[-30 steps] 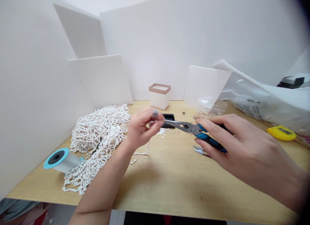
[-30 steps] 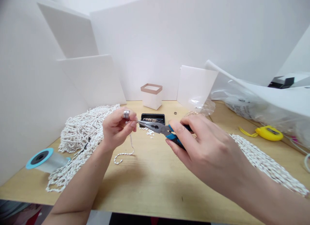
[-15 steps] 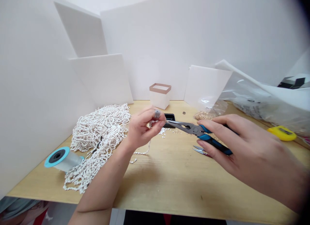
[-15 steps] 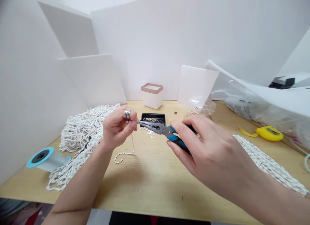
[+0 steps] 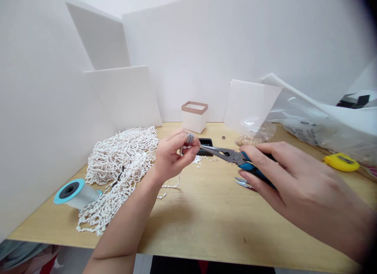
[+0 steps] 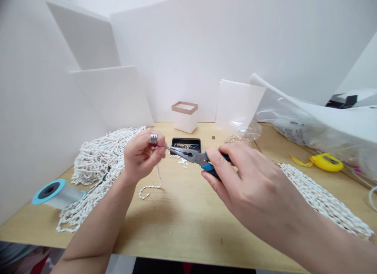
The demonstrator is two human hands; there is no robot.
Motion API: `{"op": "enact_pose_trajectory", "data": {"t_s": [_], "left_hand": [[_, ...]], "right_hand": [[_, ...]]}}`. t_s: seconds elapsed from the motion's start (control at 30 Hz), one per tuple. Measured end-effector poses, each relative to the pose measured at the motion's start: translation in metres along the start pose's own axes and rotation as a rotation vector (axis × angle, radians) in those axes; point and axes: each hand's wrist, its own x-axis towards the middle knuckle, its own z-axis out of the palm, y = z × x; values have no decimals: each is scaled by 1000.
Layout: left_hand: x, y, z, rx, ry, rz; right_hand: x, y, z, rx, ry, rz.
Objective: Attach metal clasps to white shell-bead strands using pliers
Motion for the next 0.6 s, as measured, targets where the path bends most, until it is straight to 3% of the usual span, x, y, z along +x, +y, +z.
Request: {"op": "enact_pose_trajectory", "data": {"t_s": [0.27,0.6], "left_hand": [[-2,-3,-3,-207,-40,-88],[-3,-6,-3,-161,-72,-60]], "right_hand": [[-1,5,4,42,34,-59],[0,2,1,70,-26,31]]}}
